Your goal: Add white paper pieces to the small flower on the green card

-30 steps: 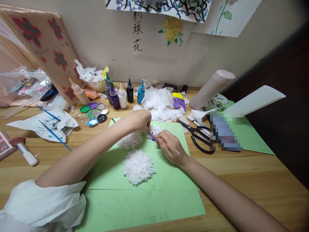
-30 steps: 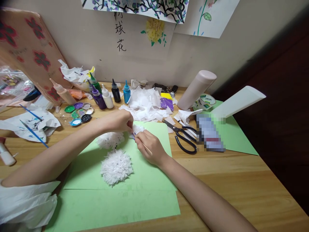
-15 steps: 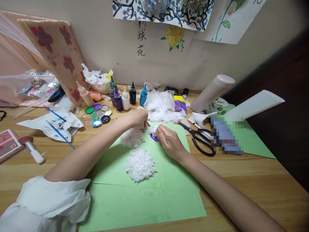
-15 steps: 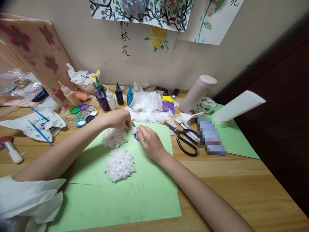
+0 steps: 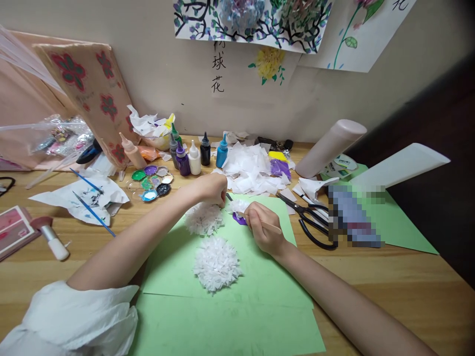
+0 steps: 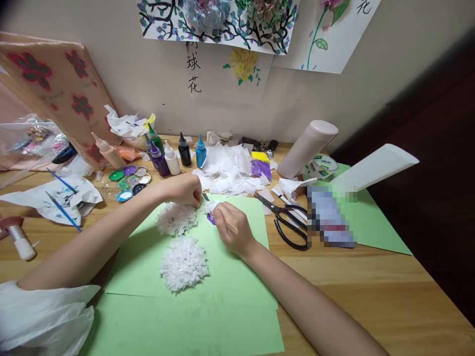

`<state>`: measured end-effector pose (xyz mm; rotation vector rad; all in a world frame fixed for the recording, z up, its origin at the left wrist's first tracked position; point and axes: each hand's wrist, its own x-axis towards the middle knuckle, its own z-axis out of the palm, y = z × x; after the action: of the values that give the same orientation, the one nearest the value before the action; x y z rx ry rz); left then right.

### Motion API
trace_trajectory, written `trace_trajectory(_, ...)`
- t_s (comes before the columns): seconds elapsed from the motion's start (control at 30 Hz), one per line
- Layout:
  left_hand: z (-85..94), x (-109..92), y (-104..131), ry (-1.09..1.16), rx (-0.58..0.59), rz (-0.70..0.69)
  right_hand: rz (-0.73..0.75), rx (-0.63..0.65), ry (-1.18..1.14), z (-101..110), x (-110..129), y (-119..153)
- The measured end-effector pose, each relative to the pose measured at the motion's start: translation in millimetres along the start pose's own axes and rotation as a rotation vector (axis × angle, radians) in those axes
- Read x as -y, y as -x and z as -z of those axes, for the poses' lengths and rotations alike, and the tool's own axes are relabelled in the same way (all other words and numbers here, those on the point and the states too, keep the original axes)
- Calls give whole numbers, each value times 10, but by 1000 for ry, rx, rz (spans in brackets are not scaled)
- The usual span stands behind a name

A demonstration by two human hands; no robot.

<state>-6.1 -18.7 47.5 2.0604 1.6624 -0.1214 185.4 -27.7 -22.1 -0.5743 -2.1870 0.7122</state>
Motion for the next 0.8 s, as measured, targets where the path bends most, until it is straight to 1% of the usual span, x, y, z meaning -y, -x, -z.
trace_trajectory(0.2, 1, 1, -9, 15, 10, 4, -28, 31, -5, -22, -18, -16)
trace_trajectory(0.53, 7, -45, -8, 14, 11, 12, -160, -31, -32, -57, -13, -52)
trace_trajectory(0.73, -23, -56, -16, 3, -4, 24, -154, -35, 5, -72, -23, -80)
trace_trajectory(0.8, -10, -34, -10, 3, -8, 17, -131, -39, 1, -58, -16, -72)
